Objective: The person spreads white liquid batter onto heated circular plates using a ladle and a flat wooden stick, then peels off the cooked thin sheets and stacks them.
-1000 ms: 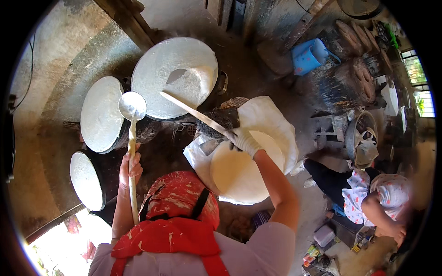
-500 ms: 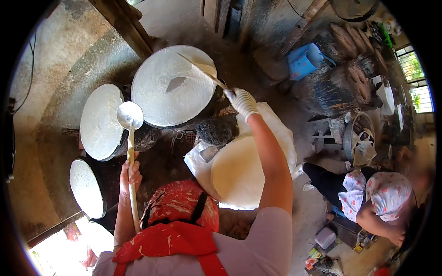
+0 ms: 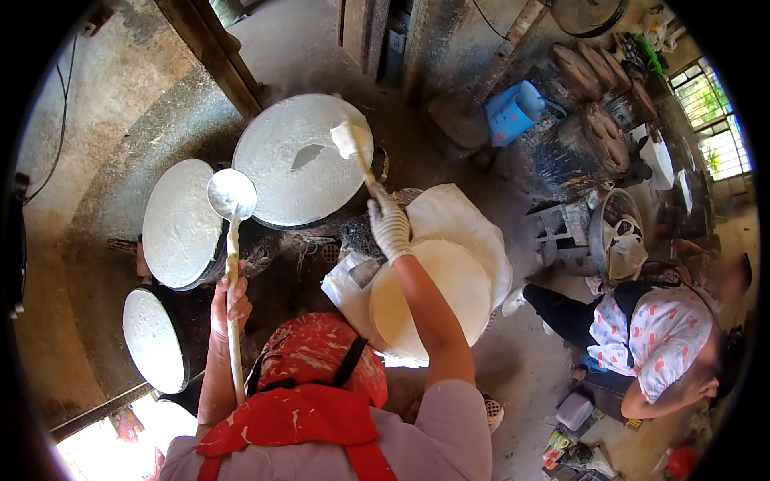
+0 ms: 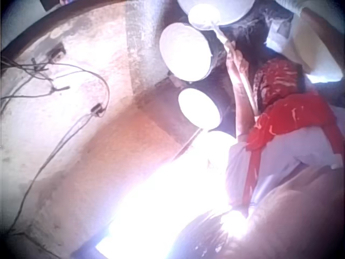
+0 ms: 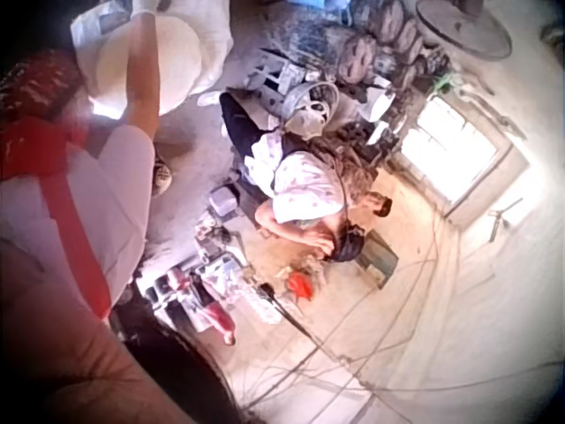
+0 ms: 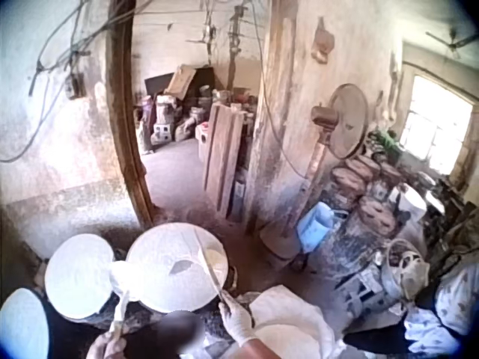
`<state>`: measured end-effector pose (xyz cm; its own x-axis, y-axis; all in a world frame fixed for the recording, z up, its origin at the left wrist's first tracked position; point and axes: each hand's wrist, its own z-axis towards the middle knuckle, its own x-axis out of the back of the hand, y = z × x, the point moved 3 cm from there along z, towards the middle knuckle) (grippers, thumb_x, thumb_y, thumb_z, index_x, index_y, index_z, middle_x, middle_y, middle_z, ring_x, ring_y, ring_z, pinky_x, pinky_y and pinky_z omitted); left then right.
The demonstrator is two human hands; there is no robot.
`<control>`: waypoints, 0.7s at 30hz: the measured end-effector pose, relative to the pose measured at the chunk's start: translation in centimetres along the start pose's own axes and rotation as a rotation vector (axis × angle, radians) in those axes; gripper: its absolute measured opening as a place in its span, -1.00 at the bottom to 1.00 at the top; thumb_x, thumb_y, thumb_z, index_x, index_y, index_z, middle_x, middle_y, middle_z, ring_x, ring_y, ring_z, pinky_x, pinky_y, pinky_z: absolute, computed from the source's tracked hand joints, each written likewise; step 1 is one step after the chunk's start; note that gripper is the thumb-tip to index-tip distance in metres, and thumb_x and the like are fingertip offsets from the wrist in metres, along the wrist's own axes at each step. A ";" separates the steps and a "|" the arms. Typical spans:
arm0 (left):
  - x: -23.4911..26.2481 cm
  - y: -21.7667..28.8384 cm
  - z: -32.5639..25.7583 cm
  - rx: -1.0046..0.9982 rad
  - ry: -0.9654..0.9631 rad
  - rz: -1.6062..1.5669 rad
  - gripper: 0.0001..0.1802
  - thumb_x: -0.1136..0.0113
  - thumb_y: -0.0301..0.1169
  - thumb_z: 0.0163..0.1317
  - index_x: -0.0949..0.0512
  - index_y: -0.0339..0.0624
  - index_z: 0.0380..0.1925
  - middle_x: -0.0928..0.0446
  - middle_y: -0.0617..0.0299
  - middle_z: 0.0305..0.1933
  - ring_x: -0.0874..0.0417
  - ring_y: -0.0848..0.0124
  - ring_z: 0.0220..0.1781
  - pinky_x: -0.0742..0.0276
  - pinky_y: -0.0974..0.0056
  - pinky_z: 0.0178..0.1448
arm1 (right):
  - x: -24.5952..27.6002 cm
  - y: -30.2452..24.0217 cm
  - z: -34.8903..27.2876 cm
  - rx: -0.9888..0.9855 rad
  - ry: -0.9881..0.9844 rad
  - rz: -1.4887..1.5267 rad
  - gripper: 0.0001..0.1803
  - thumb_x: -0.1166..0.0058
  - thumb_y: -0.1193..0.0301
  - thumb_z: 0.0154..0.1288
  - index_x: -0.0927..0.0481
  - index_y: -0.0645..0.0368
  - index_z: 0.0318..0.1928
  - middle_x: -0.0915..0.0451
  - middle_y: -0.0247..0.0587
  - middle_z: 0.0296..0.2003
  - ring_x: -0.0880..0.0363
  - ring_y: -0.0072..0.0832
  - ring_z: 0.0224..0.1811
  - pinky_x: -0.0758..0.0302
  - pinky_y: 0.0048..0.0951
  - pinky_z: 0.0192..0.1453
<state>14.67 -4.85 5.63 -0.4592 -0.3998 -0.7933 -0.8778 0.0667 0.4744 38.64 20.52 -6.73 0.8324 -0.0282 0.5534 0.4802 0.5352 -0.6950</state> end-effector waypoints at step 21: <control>1.9 1.7 -0.5 0.002 0.026 0.080 -0.51 0.07 -0.23 0.34 -0.22 -0.28 0.17 -0.23 0.34 -0.60 -0.11 0.65 -0.83 -0.11 0.57 -0.77 | -4.0 1.0 -1.3 -0.299 -0.263 0.412 -0.68 -0.01 0.49 0.25 -0.49 0.25 0.03 -0.57 -0.05 -0.06 -0.55 -0.31 -0.04 -0.41 -0.44 0.11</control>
<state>12.36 -5.99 5.18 -0.5246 -0.4165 -0.7425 -0.8384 0.1010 0.5356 36.19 20.04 -10.23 0.8889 0.3636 0.2787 0.2203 0.1942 -0.9559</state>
